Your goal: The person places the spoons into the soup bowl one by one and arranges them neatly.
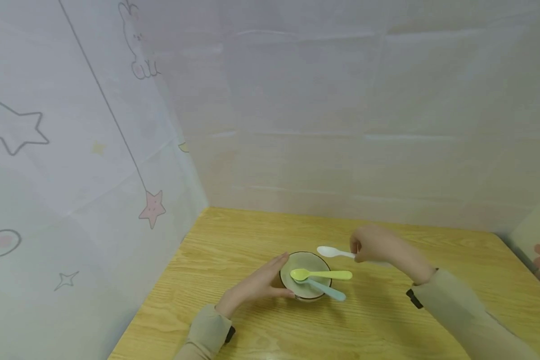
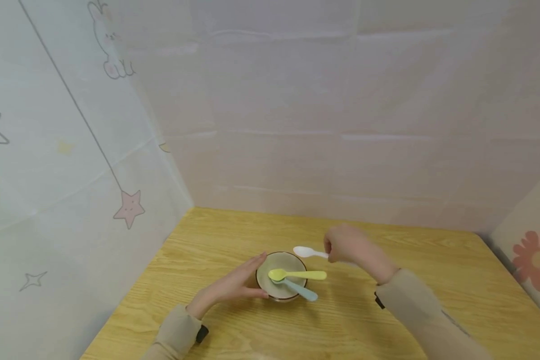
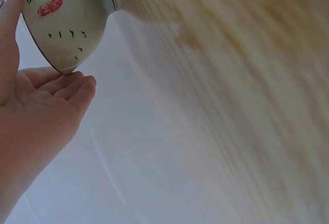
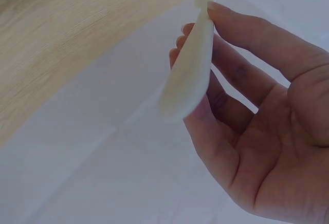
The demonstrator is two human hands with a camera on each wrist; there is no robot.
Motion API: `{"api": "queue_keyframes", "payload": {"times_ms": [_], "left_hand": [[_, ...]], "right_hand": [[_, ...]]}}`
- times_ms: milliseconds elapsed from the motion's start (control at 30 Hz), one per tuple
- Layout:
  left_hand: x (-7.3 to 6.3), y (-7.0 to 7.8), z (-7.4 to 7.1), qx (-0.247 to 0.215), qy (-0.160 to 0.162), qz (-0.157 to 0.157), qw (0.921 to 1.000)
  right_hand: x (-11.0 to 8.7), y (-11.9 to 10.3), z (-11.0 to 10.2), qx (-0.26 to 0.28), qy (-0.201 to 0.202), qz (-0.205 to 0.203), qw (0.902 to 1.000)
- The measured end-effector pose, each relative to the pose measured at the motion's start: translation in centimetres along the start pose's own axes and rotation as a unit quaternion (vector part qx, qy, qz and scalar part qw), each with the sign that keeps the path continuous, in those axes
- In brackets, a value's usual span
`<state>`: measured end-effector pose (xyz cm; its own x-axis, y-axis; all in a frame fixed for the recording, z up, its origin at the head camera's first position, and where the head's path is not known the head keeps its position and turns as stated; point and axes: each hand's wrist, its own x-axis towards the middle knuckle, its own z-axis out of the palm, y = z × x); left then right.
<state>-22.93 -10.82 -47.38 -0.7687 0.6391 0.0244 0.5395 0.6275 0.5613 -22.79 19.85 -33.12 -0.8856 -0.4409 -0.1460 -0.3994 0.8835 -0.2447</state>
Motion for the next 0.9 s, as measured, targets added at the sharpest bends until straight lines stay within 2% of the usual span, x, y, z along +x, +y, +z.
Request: {"api": "queue_keyframes", "payload": {"times_ms": [567,900], "left_hand": [[-0.2,-0.2,-0.1,-0.003,-0.003,-0.006,1.0000],[-0.2,-0.3,0.0,0.003,0.002,-0.002,1.0000]], "right_hand": [[2.5,-2.8,1.2,-0.017,-0.023,-0.015,0.9995],[3.9,-3.8,2.0,-0.064,-0.024,-0.033,0.9971]]}}
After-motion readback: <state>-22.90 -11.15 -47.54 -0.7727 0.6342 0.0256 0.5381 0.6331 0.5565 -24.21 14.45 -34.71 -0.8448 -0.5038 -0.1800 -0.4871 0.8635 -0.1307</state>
